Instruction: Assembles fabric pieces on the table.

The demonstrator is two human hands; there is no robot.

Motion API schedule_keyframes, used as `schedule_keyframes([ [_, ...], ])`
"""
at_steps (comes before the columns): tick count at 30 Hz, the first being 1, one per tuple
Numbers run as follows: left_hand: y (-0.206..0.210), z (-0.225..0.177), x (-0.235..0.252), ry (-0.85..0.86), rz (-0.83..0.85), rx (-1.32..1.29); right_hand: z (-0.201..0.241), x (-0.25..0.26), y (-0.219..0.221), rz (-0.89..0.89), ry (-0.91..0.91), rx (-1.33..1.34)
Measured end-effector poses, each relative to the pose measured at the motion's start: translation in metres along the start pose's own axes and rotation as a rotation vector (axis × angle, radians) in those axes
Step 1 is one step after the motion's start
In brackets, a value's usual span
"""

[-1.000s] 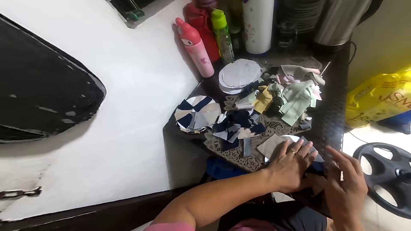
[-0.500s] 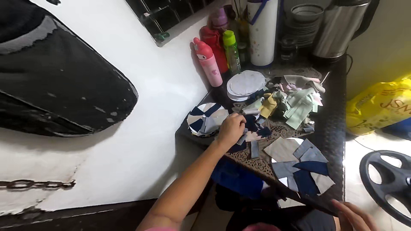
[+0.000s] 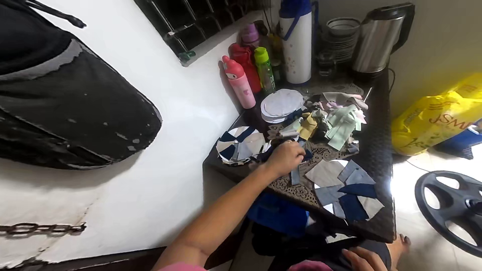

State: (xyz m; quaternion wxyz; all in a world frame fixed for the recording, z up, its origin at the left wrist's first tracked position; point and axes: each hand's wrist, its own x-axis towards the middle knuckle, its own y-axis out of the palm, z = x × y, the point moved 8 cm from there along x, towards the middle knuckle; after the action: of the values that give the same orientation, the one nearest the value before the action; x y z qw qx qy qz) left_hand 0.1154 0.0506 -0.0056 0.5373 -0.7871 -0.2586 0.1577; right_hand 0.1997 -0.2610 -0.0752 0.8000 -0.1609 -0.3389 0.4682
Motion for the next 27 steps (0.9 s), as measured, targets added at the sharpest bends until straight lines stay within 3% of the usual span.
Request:
schedule_keyframes([
  [4,0.026,-0.012,0.015,0.012,0.029,0.077,0.001,-0.006,-0.006,-0.013,0.031,-0.025],
  [8,0.024,-0.008,0.02,-0.058,-0.005,0.066,-0.002,-0.01,-0.007,-0.014,0.054,-0.026],
  [15,-0.008,0.011,0.024,-0.32,0.024,-0.182,0.0,-0.007,-0.001,0.052,0.058,-0.018],
  [18,-0.008,0.017,0.022,-0.358,0.031,-0.422,0.001,-0.006,-0.001,0.059,0.046,-0.024],
  [22,-0.006,-0.036,-0.006,-0.32,0.136,-0.81,0.017,0.021,-0.017,-0.126,-0.08,-0.08],
  [27,0.025,-0.113,-0.051,-0.14,0.33,-1.044,0.047,0.057,-0.05,-0.357,-0.152,-0.116],
])
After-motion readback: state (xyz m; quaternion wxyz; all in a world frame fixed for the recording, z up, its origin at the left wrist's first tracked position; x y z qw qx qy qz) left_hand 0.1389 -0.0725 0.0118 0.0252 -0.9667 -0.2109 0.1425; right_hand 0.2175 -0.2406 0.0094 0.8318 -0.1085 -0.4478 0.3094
